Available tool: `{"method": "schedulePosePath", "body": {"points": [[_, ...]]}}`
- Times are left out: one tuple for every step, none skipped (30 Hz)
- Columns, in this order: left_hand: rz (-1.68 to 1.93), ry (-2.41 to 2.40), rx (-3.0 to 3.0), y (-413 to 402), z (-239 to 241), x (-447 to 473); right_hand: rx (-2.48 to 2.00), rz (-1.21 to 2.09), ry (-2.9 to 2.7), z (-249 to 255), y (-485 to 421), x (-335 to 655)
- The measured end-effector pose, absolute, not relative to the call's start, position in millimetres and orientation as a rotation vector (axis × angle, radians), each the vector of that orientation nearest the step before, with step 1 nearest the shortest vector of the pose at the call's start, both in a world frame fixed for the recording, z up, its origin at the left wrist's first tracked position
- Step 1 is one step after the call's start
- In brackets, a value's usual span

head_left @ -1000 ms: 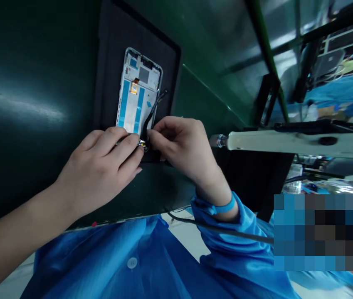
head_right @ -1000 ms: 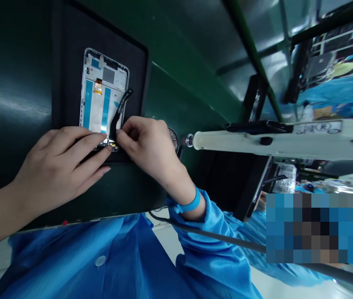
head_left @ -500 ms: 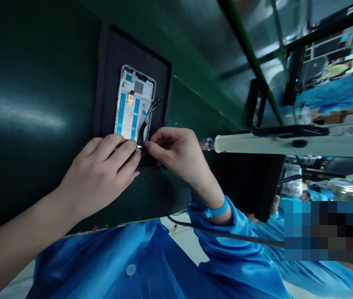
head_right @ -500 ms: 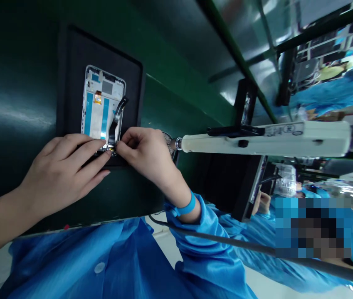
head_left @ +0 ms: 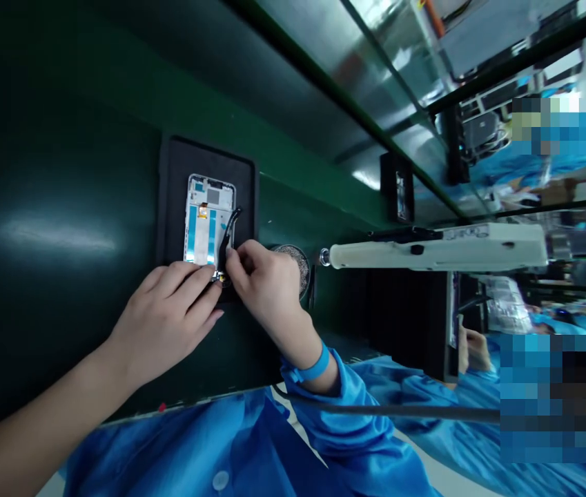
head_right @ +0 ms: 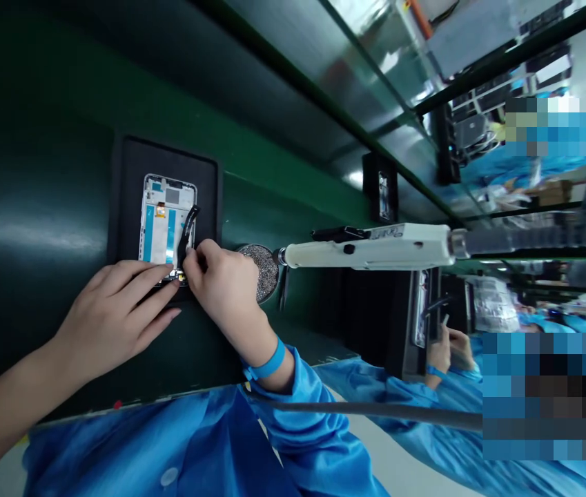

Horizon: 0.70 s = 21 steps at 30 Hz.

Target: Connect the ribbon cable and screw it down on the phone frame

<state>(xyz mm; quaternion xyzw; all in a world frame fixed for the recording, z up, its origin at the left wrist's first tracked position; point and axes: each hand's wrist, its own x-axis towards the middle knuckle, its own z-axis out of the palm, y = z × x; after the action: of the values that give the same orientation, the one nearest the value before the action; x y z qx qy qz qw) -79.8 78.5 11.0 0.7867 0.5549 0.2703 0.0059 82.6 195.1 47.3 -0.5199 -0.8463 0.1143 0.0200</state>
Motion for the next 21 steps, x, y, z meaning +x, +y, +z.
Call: {"method": "schedulePosePath", "body": {"points": [[0.846,1.734,2.466,79,11,-80,-1.637,0.324,-2.636,46,194,81],[0.844,1.732,2.47,79,11,-81,-1.662,0.297,-2.645,45,193,79],[0.837,1.726,2.475,79,10,-81,-1.688,0.276,-2.649,45,192,77],[0.831,1.719,2.48,79,10,-82,-1.712,0.265,-2.647,44,191,76],[0.828,1.714,2.483,79,9,-83,-1.735,0.264,-2.644,45,191,74],[0.83,1.711,2.484,79,9,-83,-1.761,0.273,-2.641,46,192,72],[0.834,1.709,2.484,79,9,-84,-1.789,0.289,-2.643,47,193,70],[0.839,1.708,2.481,79,9,-85,-1.814,0.311,-2.653,50,195,67],[0.839,1.708,2.478,79,9,-87,-1.826,0.336,-2.67,53,197,64],[0.838,1.707,2.475,78,10,-89,-1.826,0.363,-2.693,57,200,61],[0.833,1.704,2.475,77,10,-91,-1.817,0.393,-2.716,60,203,58],[0.826,1.701,2.476,76,10,-93,-1.8,0.424,-2.736,64,206,54],[0.821,1.699,2.479,75,9,-96,-1.779,0.452,-2.752,67,209,51],[0.817,1.697,2.482,74,9,-98,-1.759,0.473,-2.765,69,211,48],[0.812,1.697,2.483,74,8,-100,-1.745,0.483,-2.772,70,212,46],[0.807,1.7,2.482,73,7,-101,-1.738,0.482,-2.772,70,212,45],[0.799,1.704,2.478,73,6,-102,-1.731,0.471,-2.766,70,212,45],[0.787,1.711,2.472,73,6,-102,-1.719,0.451,-2.757,69,211,46],[0.777,1.718,2.465,72,7,-102,-1.702,0.431,-2.746,67,209,47],[0.773,1.725,2.455,71,8,-100,-1.675,0.42,-2.732,65,206,51],[0.777,1.73,2.443,70,9,-98,-1.633,0.424,-2.717,62,204,55]]}}
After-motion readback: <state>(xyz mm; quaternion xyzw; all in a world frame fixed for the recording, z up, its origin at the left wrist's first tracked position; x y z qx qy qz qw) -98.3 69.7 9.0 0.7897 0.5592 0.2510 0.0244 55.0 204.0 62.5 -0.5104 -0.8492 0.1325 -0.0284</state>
